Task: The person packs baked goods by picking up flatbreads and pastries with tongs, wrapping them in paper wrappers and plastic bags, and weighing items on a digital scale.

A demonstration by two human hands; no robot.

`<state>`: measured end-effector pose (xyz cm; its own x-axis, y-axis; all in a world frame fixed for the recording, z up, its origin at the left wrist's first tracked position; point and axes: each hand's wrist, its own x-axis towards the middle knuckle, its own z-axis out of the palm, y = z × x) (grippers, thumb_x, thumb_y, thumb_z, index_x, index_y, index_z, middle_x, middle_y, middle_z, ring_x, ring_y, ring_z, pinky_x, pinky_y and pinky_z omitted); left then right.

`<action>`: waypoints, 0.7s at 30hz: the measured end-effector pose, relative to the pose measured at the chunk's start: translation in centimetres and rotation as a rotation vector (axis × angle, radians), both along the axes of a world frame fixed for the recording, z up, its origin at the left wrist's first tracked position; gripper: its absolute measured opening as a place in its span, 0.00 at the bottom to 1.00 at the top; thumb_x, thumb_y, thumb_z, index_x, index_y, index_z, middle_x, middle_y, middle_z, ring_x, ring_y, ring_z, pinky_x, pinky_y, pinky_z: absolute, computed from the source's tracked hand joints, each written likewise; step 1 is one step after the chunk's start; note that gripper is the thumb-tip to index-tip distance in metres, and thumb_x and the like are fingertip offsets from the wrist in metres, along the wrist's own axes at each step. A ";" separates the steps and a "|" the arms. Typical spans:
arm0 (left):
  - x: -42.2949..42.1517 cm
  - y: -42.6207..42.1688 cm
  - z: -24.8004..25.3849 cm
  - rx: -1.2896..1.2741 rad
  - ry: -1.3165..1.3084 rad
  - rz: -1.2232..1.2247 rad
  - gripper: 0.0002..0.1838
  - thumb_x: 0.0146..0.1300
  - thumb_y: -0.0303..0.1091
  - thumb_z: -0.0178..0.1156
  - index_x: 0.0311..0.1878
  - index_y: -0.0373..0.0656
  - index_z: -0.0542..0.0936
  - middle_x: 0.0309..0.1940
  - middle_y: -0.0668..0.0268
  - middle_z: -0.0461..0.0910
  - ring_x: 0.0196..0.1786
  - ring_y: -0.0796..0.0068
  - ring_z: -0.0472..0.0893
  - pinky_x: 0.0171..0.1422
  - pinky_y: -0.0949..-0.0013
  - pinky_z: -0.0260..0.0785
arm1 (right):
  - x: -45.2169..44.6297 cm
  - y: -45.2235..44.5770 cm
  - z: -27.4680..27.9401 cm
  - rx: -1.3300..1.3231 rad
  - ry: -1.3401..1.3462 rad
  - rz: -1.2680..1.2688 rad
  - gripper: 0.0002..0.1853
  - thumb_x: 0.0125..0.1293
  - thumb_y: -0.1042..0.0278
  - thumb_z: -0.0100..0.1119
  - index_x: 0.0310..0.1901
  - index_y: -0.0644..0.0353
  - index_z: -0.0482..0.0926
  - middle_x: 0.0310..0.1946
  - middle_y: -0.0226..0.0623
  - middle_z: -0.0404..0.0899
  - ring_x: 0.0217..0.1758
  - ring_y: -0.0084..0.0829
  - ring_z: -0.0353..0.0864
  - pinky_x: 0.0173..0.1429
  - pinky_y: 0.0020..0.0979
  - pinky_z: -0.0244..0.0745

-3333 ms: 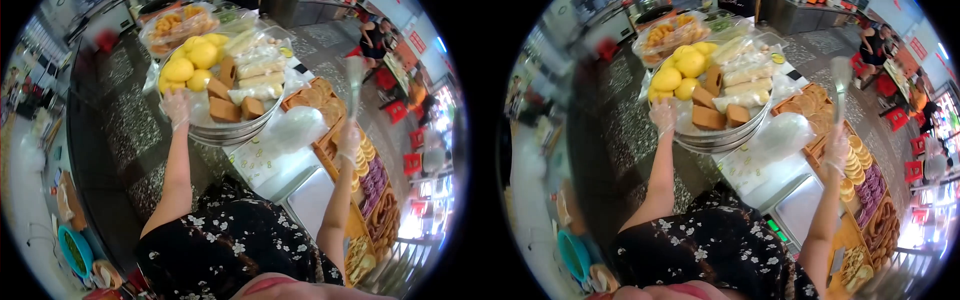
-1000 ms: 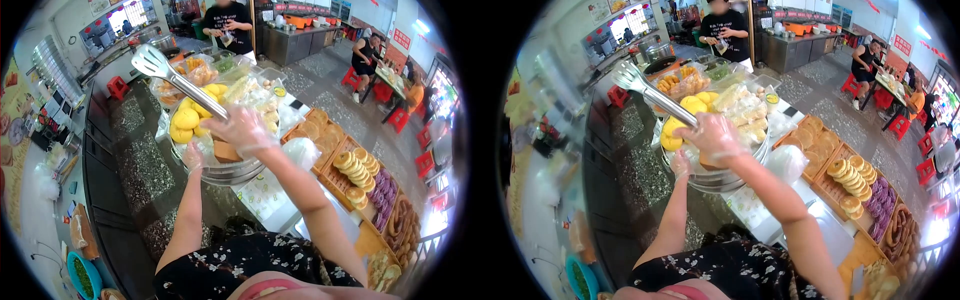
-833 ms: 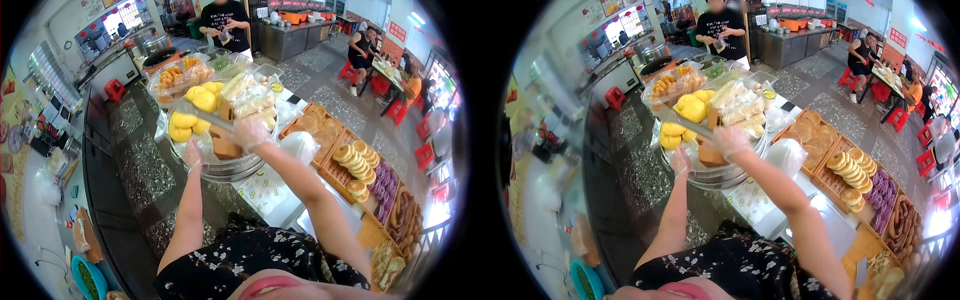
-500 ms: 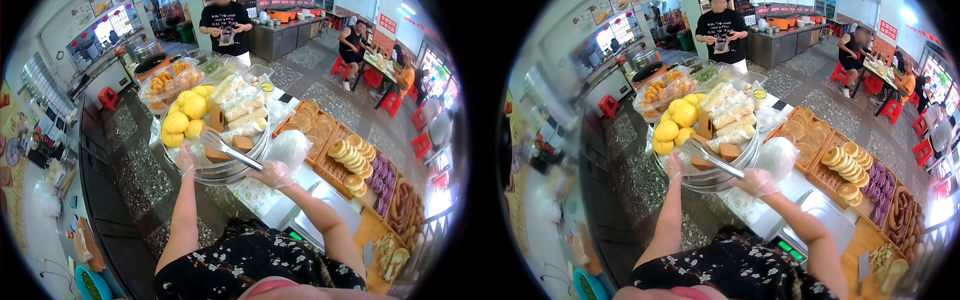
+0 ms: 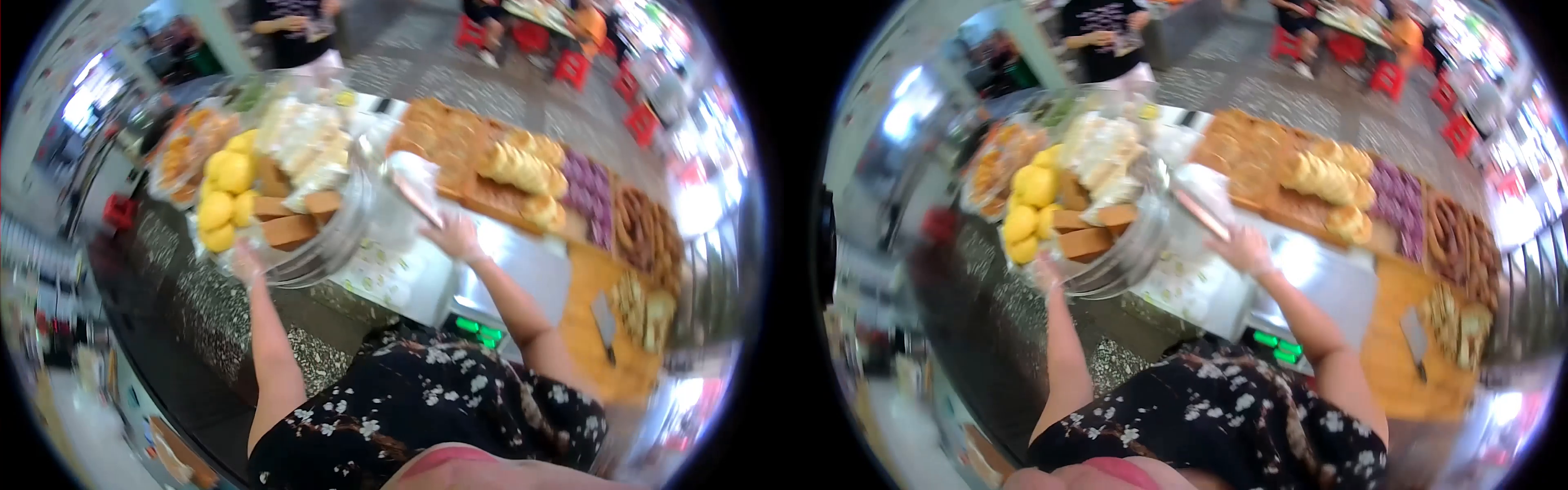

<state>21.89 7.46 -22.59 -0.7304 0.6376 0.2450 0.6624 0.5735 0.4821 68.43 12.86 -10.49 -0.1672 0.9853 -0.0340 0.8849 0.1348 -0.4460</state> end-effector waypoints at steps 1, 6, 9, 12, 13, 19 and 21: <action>-0.8 0.2 -0.7 0.039 0.021 -0.044 0.13 0.65 0.41 0.48 0.45 0.47 0.78 0.37 0.52 0.81 0.40 0.50 0.80 0.45 0.50 0.69 | 2.3 1.8 -2.6 0.130 0.172 -0.031 0.31 0.55 0.32 0.58 0.42 0.57 0.81 0.35 0.55 0.80 0.42 0.51 0.80 0.47 0.46 0.73; -0.1 0.2 1.3 0.106 -0.013 0.000 0.16 0.69 0.42 0.44 0.46 0.43 0.77 0.37 0.51 0.81 0.39 0.48 0.79 0.47 0.54 0.70 | 13.5 1.1 -3.0 -0.068 0.284 -0.520 0.37 0.56 0.29 0.53 0.45 0.60 0.81 0.38 0.57 0.80 0.45 0.51 0.80 0.50 0.44 0.72; 2.3 0.1 5.2 0.472 -0.231 0.250 0.16 0.70 0.38 0.45 0.42 0.32 0.74 0.37 0.50 0.79 0.38 0.56 0.79 0.43 0.58 0.71 | 21.8 -3.0 -9.1 -0.034 0.222 -0.730 0.43 0.59 0.26 0.44 0.49 0.67 0.76 0.45 0.63 0.77 0.51 0.57 0.76 0.56 0.49 0.68; 13.4 -0.5 9.6 0.694 -0.344 -0.267 0.09 0.68 0.33 0.48 0.39 0.36 0.73 0.33 0.59 0.77 0.36 0.69 0.77 0.41 0.65 0.70 | 25.3 -8.1 -6.1 -0.097 0.064 -0.794 0.44 0.60 0.26 0.42 0.51 0.67 0.74 0.46 0.62 0.77 0.54 0.57 0.74 0.58 0.48 0.68; 16.4 0.1 8.6 0.813 -0.365 -0.546 0.05 0.66 0.30 0.51 0.38 0.39 0.73 0.31 0.65 0.76 0.34 0.75 0.76 0.40 0.69 0.70 | 25.5 -9.3 -4.0 -0.120 -0.023 -0.762 0.42 0.59 0.26 0.44 0.52 0.66 0.74 0.46 0.61 0.77 0.53 0.56 0.75 0.57 0.48 0.68; 36.8 6.6 4.6 0.380 -0.091 -1.438 0.04 0.63 0.32 0.55 0.39 0.46 0.78 0.28 0.58 0.77 0.30 0.54 0.77 0.35 0.56 0.69 | 25.0 -9.8 -2.1 -0.140 -0.292 -0.725 0.36 0.60 0.31 0.48 0.50 0.61 0.76 0.41 0.54 0.81 0.47 0.51 0.79 0.52 0.46 0.73; 40.0 8.2 2.9 0.373 -0.113 -1.471 0.05 0.64 0.33 0.55 0.40 0.46 0.78 0.28 0.57 0.78 0.32 0.54 0.78 0.36 0.56 0.69 | 25.4 -9.3 -2.4 -0.105 -0.324 -0.746 0.35 0.61 0.32 0.49 0.49 0.60 0.76 0.39 0.52 0.81 0.45 0.51 0.80 0.50 0.46 0.74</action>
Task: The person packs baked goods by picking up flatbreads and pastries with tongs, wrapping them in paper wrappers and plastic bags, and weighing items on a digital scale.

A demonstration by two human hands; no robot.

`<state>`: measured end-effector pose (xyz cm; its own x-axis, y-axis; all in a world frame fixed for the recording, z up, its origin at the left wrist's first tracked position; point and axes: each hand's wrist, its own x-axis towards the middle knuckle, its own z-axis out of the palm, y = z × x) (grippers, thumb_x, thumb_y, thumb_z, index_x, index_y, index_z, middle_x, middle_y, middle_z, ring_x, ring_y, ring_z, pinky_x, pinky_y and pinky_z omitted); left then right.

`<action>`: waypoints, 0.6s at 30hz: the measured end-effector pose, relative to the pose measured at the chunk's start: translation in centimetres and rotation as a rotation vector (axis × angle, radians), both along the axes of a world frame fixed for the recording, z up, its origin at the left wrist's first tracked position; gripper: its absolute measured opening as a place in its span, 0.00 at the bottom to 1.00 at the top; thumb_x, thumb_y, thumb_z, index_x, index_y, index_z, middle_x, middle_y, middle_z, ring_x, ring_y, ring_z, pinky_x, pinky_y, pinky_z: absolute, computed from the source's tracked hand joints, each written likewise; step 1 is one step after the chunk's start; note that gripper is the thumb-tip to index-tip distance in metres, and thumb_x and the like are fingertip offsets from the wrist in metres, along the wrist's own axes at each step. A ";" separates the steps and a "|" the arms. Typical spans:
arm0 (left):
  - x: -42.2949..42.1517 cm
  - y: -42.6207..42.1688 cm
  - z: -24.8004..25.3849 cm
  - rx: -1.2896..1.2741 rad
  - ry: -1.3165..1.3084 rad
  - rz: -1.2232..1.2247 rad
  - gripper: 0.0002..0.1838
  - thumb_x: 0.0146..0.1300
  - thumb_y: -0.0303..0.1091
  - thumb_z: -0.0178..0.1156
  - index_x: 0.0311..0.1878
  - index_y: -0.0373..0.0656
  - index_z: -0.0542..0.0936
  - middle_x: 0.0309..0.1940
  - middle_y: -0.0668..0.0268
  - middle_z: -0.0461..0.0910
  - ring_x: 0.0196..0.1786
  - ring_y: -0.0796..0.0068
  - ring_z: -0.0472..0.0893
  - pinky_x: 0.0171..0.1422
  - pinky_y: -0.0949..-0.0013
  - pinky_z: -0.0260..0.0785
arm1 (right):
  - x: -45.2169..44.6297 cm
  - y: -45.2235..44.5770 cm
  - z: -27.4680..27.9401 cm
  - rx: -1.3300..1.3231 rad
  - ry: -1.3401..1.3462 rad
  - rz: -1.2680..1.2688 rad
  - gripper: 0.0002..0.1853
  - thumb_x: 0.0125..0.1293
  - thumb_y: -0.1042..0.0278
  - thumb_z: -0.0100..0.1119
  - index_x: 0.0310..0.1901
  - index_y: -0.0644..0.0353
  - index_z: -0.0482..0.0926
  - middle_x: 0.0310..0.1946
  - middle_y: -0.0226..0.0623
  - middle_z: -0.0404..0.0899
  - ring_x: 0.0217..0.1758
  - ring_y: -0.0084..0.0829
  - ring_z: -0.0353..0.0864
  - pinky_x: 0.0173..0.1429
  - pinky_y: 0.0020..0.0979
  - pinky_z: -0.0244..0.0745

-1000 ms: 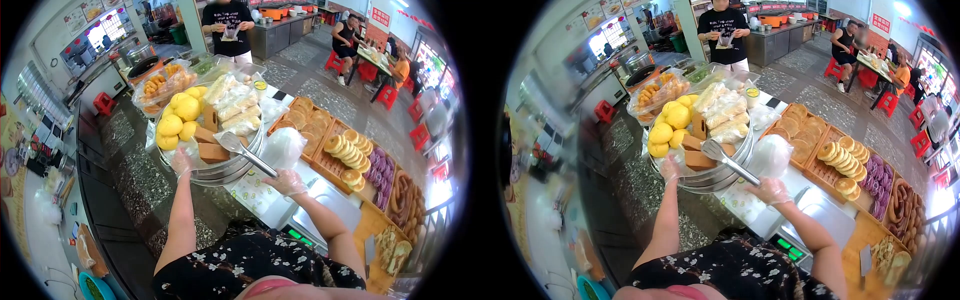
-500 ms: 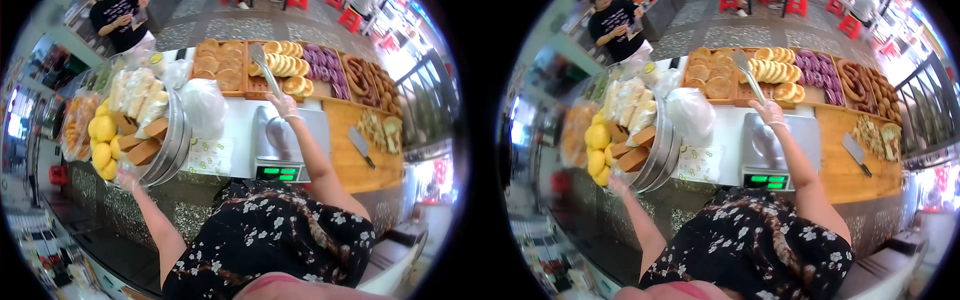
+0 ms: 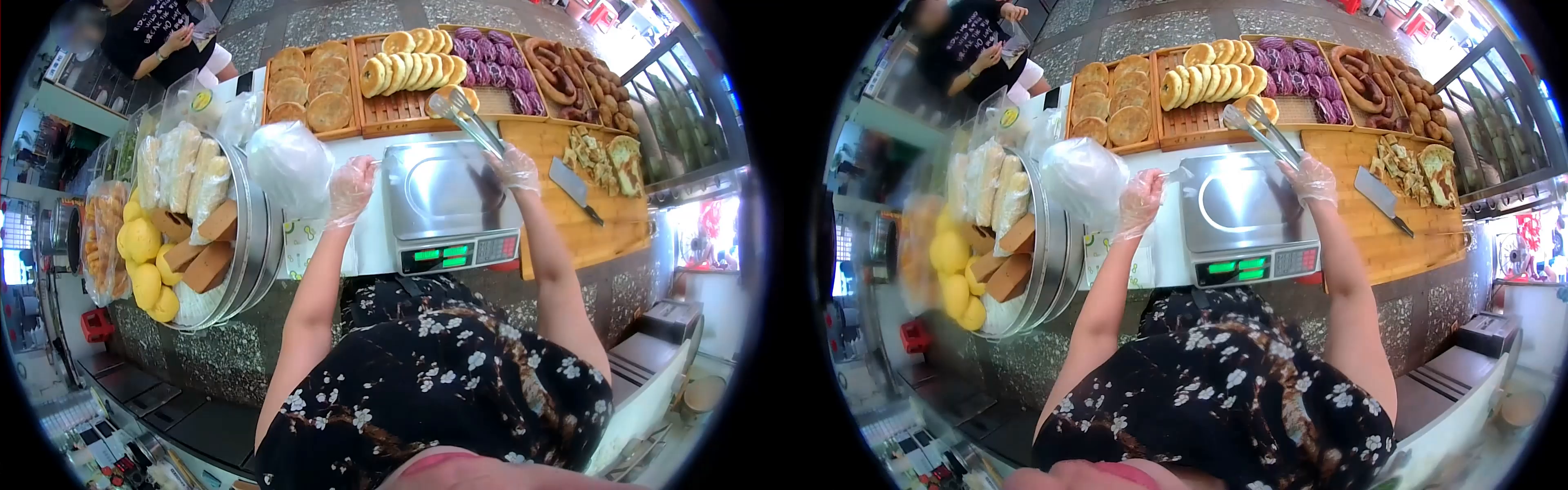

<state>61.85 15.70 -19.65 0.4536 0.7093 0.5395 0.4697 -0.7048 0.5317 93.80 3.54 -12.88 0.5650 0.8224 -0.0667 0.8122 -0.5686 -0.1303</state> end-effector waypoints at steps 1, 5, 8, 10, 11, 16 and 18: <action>1.2 0.9 -0.7 -0.030 -0.079 0.038 0.06 0.64 0.35 0.55 0.40 0.46 0.78 0.29 0.57 0.79 0.34 0.54 0.79 0.38 0.56 0.70 | 0.1 0.1 0.2 -0.019 -0.003 0.011 0.34 0.61 0.32 0.48 0.47 0.61 0.76 0.38 0.53 0.81 0.45 0.51 0.80 0.49 0.45 0.74; 2.7 4.8 -5.2 -0.450 -0.074 0.226 0.14 0.65 0.44 0.54 0.39 0.43 0.81 0.33 0.55 0.81 0.39 0.56 0.80 0.42 0.59 0.71 | 1.6 -0.4 2.0 -0.141 -0.034 0.060 0.33 0.62 0.32 0.46 0.42 0.61 0.78 0.36 0.53 0.81 0.44 0.51 0.81 0.49 0.45 0.74; 1.7 8.0 -11.8 -0.855 -0.452 0.173 0.18 0.65 0.48 0.53 0.37 0.42 0.81 0.28 0.59 0.79 0.35 0.65 0.79 0.42 0.65 0.70 | 7.0 -3.2 1.0 -0.092 -0.060 -0.052 0.34 0.63 0.32 0.45 0.38 0.63 0.80 0.37 0.52 0.81 0.43 0.51 0.81 0.48 0.46 0.74; 0.1 6.6 -7.4 -1.090 -0.406 0.240 0.16 0.64 0.46 0.56 0.33 0.41 0.77 0.26 0.63 0.77 0.32 0.71 0.74 0.40 0.66 0.67 | 10.8 -6.6 0.4 -0.037 -0.137 -0.138 0.36 0.63 0.31 0.44 0.36 0.64 0.80 0.33 0.55 0.81 0.40 0.54 0.81 0.45 0.49 0.75; -0.3 5.2 -6.0 -1.116 -0.389 0.231 0.16 0.64 0.46 0.56 0.33 0.41 0.77 0.26 0.63 0.77 0.32 0.71 0.74 0.40 0.66 0.67 | 11.5 -8.4 0.8 -0.062 -0.134 -0.155 0.36 0.63 0.31 0.44 0.36 0.64 0.80 0.33 0.55 0.81 0.40 0.54 0.81 0.45 0.49 0.75; -1.9 3.0 0.4 -0.231 0.130 -0.356 0.11 0.60 0.41 0.62 0.32 0.43 0.77 0.29 0.62 0.76 0.33 0.62 0.77 0.38 0.62 0.69 | 7.9 -12.0 6.4 -0.134 -0.240 -0.058 0.36 0.61 0.30 0.47 0.32 0.65 0.78 0.29 0.57 0.80 0.36 0.54 0.81 0.39 0.50 0.75; 0.8 3.6 3.9 -0.202 0.123 -0.298 0.11 0.59 0.40 0.62 0.32 0.44 0.77 0.29 0.60 0.75 0.35 0.57 0.77 0.41 0.58 0.70 | 6.1 -10.0 7.0 -0.145 -0.236 0.078 0.35 0.60 0.31 0.50 0.33 0.65 0.77 0.30 0.56 0.80 0.37 0.53 0.81 0.38 0.48 0.76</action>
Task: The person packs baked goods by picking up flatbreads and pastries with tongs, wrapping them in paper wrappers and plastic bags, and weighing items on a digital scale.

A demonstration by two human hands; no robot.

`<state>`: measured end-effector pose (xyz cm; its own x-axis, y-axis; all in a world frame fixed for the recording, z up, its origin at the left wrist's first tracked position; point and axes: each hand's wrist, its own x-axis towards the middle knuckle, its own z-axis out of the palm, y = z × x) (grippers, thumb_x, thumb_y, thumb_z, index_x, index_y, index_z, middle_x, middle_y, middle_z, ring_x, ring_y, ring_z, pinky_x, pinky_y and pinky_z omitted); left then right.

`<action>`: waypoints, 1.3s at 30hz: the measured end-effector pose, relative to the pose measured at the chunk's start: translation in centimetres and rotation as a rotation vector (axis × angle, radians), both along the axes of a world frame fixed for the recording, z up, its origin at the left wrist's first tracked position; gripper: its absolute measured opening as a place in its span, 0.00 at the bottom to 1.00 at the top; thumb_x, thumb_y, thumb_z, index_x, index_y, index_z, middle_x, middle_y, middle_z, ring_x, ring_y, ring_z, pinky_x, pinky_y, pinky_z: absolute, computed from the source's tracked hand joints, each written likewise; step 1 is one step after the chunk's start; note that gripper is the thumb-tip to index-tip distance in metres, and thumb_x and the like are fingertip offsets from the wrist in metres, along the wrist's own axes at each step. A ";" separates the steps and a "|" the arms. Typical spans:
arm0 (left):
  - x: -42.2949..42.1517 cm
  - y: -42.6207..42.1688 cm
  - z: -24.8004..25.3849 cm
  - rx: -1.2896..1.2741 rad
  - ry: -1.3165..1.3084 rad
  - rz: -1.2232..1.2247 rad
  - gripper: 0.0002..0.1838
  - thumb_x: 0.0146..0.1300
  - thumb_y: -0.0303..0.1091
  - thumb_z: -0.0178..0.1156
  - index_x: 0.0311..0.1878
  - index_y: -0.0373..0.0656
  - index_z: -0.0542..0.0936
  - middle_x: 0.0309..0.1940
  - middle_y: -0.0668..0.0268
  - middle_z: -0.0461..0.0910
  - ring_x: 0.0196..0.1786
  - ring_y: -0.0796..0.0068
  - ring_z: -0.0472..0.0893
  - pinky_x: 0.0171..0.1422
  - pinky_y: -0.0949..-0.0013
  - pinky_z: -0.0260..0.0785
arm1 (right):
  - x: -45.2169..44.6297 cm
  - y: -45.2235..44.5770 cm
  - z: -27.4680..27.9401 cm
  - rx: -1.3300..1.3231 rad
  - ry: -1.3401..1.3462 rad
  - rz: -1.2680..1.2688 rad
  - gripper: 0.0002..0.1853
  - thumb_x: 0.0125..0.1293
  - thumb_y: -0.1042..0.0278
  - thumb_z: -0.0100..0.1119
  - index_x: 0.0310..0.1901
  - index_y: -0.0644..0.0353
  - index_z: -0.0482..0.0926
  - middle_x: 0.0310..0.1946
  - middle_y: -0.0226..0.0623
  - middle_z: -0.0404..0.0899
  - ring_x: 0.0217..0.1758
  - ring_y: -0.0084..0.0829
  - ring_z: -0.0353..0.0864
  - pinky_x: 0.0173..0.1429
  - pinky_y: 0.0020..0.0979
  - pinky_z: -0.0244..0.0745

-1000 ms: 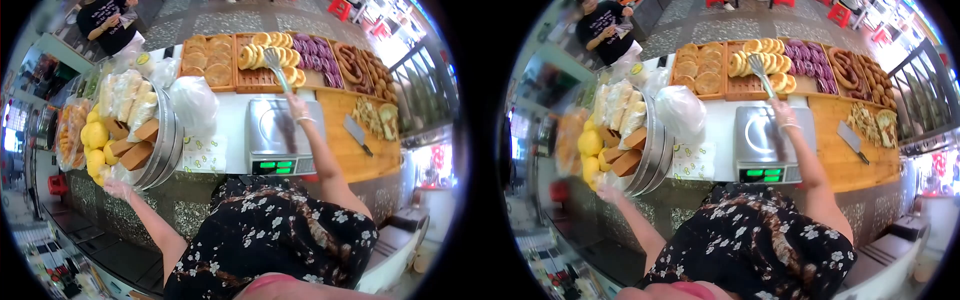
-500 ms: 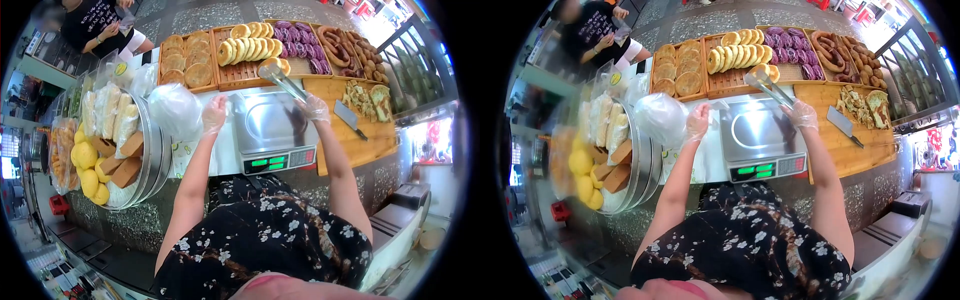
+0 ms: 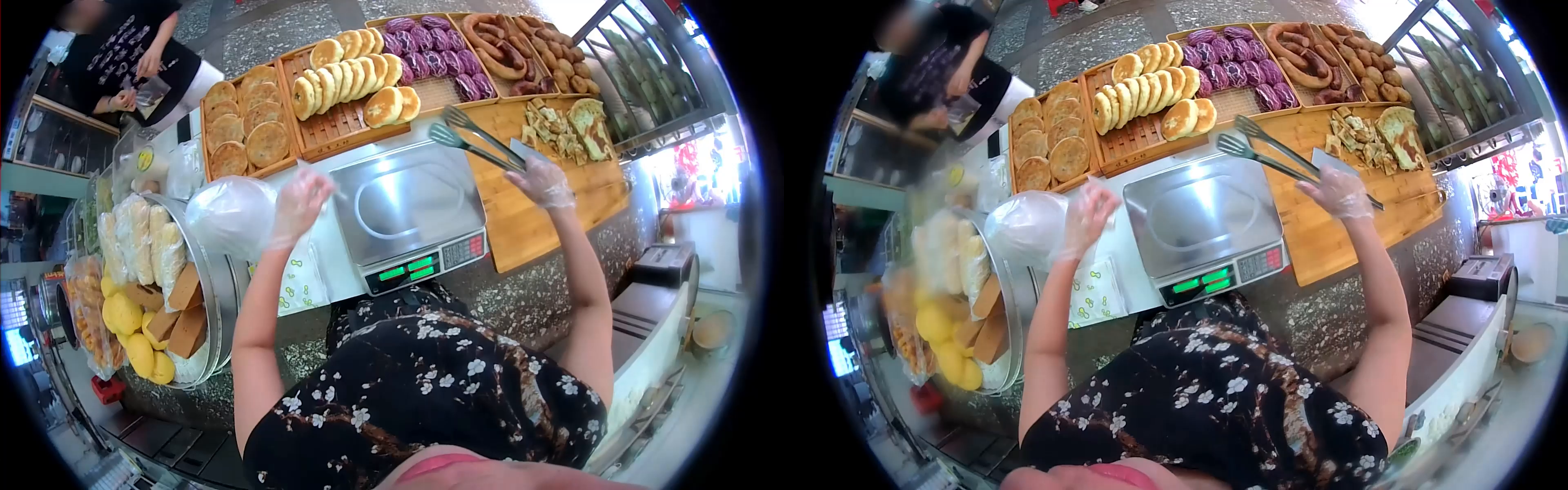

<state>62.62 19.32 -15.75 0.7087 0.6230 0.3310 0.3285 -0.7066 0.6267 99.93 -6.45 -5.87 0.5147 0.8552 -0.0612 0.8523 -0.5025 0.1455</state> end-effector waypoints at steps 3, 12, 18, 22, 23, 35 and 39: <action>6.3 1.9 0.8 0.289 -0.279 0.239 0.12 0.61 0.41 0.61 0.33 0.41 0.77 0.29 0.57 0.75 0.37 0.56 0.77 0.43 0.56 0.69 | -1.7 4.8 -2.7 0.081 0.213 -0.009 0.36 0.61 0.30 0.48 0.34 0.66 0.78 0.31 0.57 0.80 0.40 0.54 0.81 0.42 0.48 0.75; 9.7 -2.4 -6.5 -0.481 -0.276 0.498 0.26 0.68 0.53 0.46 0.40 0.35 0.76 0.35 0.46 0.77 0.42 0.49 0.77 0.48 0.56 0.68 | -17.0 16.2 -7.8 0.336 1.420 -0.278 0.37 0.64 0.29 0.41 0.21 0.61 0.73 0.13 0.36 0.69 0.19 0.28 0.70 0.26 0.35 0.65; -2.1 0.6 1.3 -0.573 -0.106 0.134 0.20 0.68 0.52 0.52 0.33 0.41 0.74 0.29 0.65 0.75 0.31 0.72 0.71 0.38 0.67 0.66 | -11.2 13.3 -1.2 0.305 0.846 0.172 0.37 0.65 0.31 0.39 0.30 0.64 0.77 0.19 0.36 0.74 0.22 0.35 0.72 0.32 0.39 0.68; 0.3 -3.6 -5.7 -0.941 -0.516 0.426 0.12 0.68 0.44 0.50 0.39 0.46 0.74 0.30 0.69 0.73 0.35 0.75 0.72 0.38 0.68 0.65 | -12.3 12.1 -8.6 0.549 1.763 -0.088 0.33 0.65 0.30 0.38 0.22 0.56 0.71 0.14 0.31 0.68 0.17 0.29 0.67 0.24 0.32 0.63; 2.8 -5.9 -9.6 -0.857 -0.521 0.534 0.11 0.67 0.41 0.50 0.40 0.44 0.75 0.31 0.64 0.74 0.37 0.68 0.74 0.40 0.62 0.66 | -16.2 12.4 -9.2 0.635 2.597 -0.011 0.33 0.65 0.29 0.38 0.20 0.53 0.69 0.12 0.28 0.65 0.14 0.26 0.65 0.20 0.29 0.60; 4.0 -13.8 -14.4 -1.243 -0.625 0.190 0.13 0.64 0.41 0.51 0.41 0.43 0.77 0.34 0.55 0.77 0.40 0.54 0.77 0.44 0.52 0.68 | -31.5 8.3 2.0 -0.271 0.850 1.046 0.28 0.63 0.34 0.43 0.42 0.54 0.70 0.23 0.47 0.73 0.27 0.48 0.72 0.37 0.48 0.66; 3.0 -15.4 -13.4 -1.260 -0.634 0.127 0.14 0.65 0.44 0.50 0.41 0.43 0.77 0.34 0.55 0.78 0.39 0.55 0.77 0.44 0.53 0.68 | -32.0 7.9 0.2 -0.239 0.858 0.939 0.25 0.62 0.37 0.43 0.41 0.53 0.72 0.28 0.46 0.74 0.33 0.48 0.73 0.41 0.47 0.65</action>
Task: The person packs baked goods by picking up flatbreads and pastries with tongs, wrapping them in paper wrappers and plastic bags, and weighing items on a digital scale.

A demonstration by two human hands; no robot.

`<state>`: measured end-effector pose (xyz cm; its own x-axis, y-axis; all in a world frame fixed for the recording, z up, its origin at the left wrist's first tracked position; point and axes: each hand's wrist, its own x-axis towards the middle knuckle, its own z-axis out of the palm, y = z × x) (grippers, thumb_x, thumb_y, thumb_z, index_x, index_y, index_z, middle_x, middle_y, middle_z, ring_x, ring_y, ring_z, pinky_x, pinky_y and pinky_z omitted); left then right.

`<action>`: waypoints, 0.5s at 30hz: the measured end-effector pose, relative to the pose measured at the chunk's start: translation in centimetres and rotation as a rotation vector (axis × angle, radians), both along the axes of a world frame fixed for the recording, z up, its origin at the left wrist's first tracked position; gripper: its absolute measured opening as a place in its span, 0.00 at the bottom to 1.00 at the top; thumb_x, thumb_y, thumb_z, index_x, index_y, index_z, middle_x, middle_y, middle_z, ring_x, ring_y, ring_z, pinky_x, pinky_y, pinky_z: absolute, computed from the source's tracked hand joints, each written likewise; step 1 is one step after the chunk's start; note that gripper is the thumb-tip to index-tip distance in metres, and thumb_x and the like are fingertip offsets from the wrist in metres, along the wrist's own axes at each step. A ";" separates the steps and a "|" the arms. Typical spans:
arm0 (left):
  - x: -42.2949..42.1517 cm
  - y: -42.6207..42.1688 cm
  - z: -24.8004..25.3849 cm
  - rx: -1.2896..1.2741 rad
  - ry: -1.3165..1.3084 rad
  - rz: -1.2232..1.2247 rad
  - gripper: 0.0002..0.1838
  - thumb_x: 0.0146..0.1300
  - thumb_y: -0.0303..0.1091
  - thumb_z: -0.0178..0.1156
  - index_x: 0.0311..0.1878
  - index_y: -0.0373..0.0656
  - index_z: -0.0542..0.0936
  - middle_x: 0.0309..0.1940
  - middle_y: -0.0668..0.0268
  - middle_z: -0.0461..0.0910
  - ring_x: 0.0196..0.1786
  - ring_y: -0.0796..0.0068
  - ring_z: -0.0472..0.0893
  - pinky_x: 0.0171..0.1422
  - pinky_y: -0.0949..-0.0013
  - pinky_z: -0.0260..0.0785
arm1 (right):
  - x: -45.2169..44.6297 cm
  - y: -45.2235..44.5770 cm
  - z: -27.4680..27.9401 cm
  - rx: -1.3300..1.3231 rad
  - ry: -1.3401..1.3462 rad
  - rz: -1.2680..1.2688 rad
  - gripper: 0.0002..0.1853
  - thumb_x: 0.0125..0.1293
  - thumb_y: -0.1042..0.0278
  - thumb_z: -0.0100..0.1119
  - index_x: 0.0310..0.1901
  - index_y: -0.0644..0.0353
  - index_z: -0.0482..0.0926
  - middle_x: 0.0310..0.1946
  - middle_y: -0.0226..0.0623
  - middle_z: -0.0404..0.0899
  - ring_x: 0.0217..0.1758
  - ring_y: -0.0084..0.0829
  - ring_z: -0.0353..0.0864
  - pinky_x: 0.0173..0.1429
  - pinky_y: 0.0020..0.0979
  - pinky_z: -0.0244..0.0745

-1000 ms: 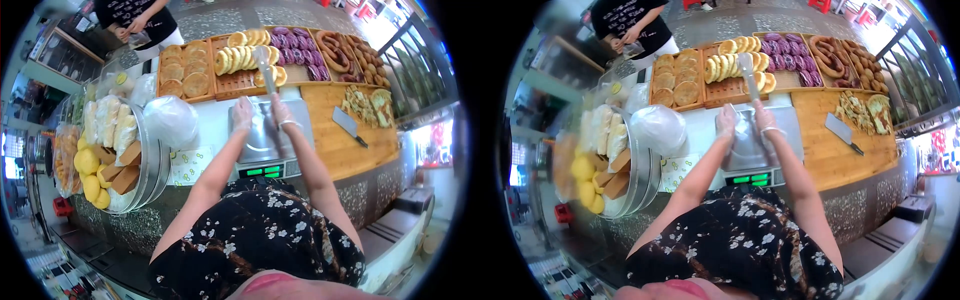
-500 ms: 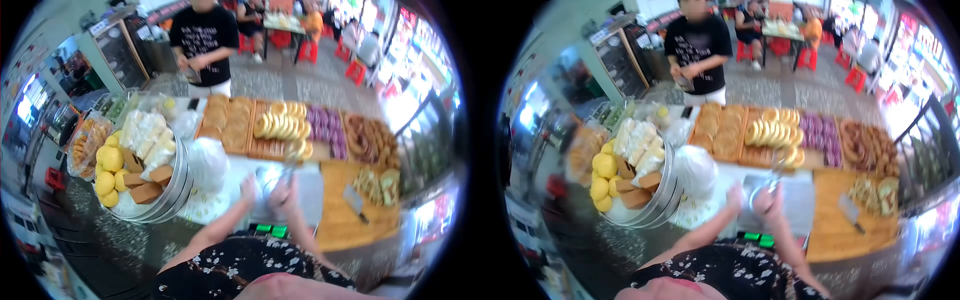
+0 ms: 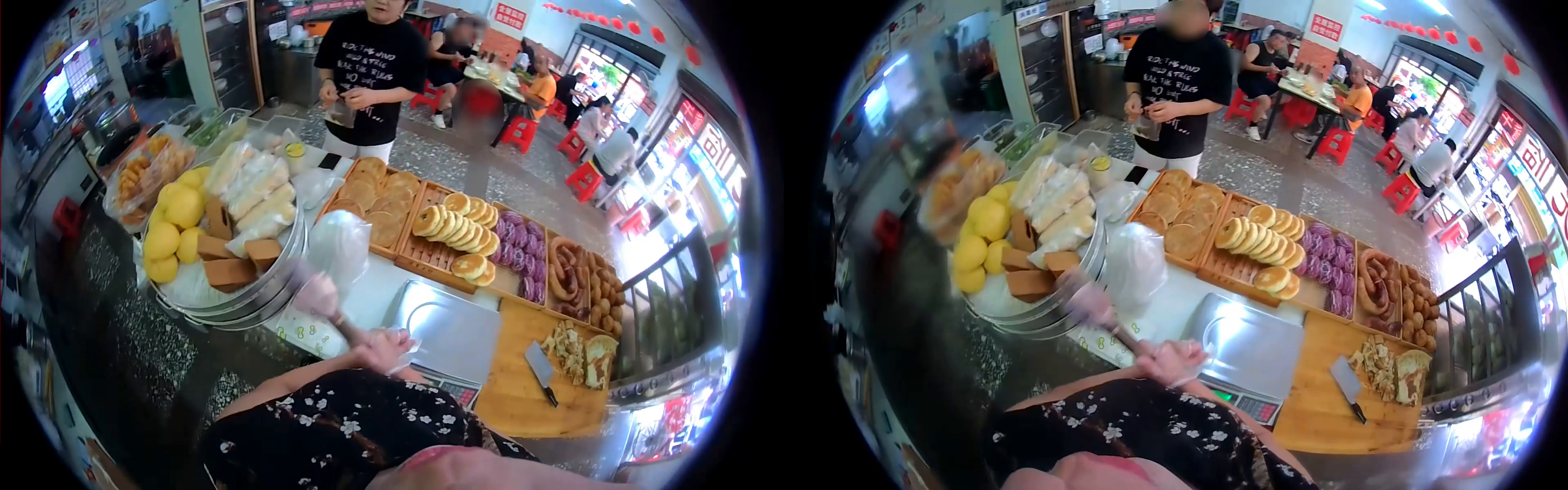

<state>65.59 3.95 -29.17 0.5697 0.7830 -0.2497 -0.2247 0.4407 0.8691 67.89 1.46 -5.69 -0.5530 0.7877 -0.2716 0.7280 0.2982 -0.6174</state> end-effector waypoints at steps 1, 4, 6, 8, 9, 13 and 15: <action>-0.1 -0.2 0.2 0.004 -0.011 -0.008 0.15 0.65 0.44 0.50 0.41 0.43 0.77 0.35 0.56 0.78 0.39 0.55 0.77 0.44 0.53 0.68 | -0.3 -0.4 -1.4 -0.022 0.052 -0.036 0.24 0.62 0.38 0.44 0.41 0.53 0.72 0.29 0.46 0.74 0.34 0.48 0.73 0.41 0.48 0.65; -0.1 -0.9 0.0 0.011 -0.057 -0.029 0.16 0.65 0.47 0.49 0.40 0.44 0.77 0.35 0.56 0.78 0.39 0.55 0.77 0.44 0.54 0.68 | -0.7 -0.7 -3.9 -0.083 0.161 -0.119 0.21 0.62 0.42 0.45 0.41 0.52 0.72 0.32 0.46 0.74 0.38 0.49 0.72 0.44 0.48 0.65; -0.1 -1.3 -0.5 0.025 -0.088 -0.032 0.17 0.65 0.48 0.49 0.40 0.44 0.76 0.35 0.56 0.78 0.38 0.55 0.77 0.44 0.55 0.67 | -0.9 -0.6 -4.7 -0.105 0.202 -0.150 0.19 0.62 0.44 0.45 0.42 0.52 0.73 0.34 0.46 0.74 0.41 0.49 0.72 0.46 0.49 0.65; 0.2 -1.9 -1.5 0.065 -0.133 -0.026 0.17 0.66 0.49 0.49 0.40 0.45 0.76 0.35 0.57 0.78 0.38 0.56 0.77 0.44 0.55 0.67 | -0.9 -0.9 -5.3 -0.125 0.227 -0.180 0.18 0.62 0.47 0.46 0.42 0.51 0.73 0.37 0.46 0.74 0.43 0.49 0.72 0.47 0.49 0.65; 0.5 -2.0 -2.9 0.112 -0.172 -0.006 0.18 0.66 0.50 0.49 0.39 0.45 0.76 0.35 0.57 0.78 0.38 0.56 0.77 0.44 0.55 0.67 | -1.0 -1.0 -5.7 -0.134 0.236 -0.189 0.17 0.62 0.48 0.46 0.42 0.51 0.73 0.38 0.46 0.74 0.45 0.49 0.72 0.48 0.50 0.65; 2.6 -1.7 -9.8 0.602 -0.490 0.313 0.20 0.66 0.53 0.48 0.39 0.46 0.76 0.36 0.58 0.78 0.37 0.56 0.76 0.44 0.56 0.67 | -0.9 -0.9 -7.8 -0.162 0.253 -0.231 0.14 0.62 0.53 0.48 0.43 0.50 0.74 0.42 0.46 0.75 0.50 0.50 0.72 0.52 0.51 0.65; 1.0 -2.8 -10.7 0.549 -0.719 0.445 0.20 0.66 0.53 0.47 0.39 0.45 0.76 0.37 0.56 0.77 0.39 0.58 0.75 0.45 0.56 0.64 | -1.0 -0.8 -7.6 -0.194 0.144 -0.248 0.13 0.61 0.55 0.48 0.44 0.50 0.74 0.45 0.46 0.75 0.53 0.50 0.72 0.53 0.51 0.65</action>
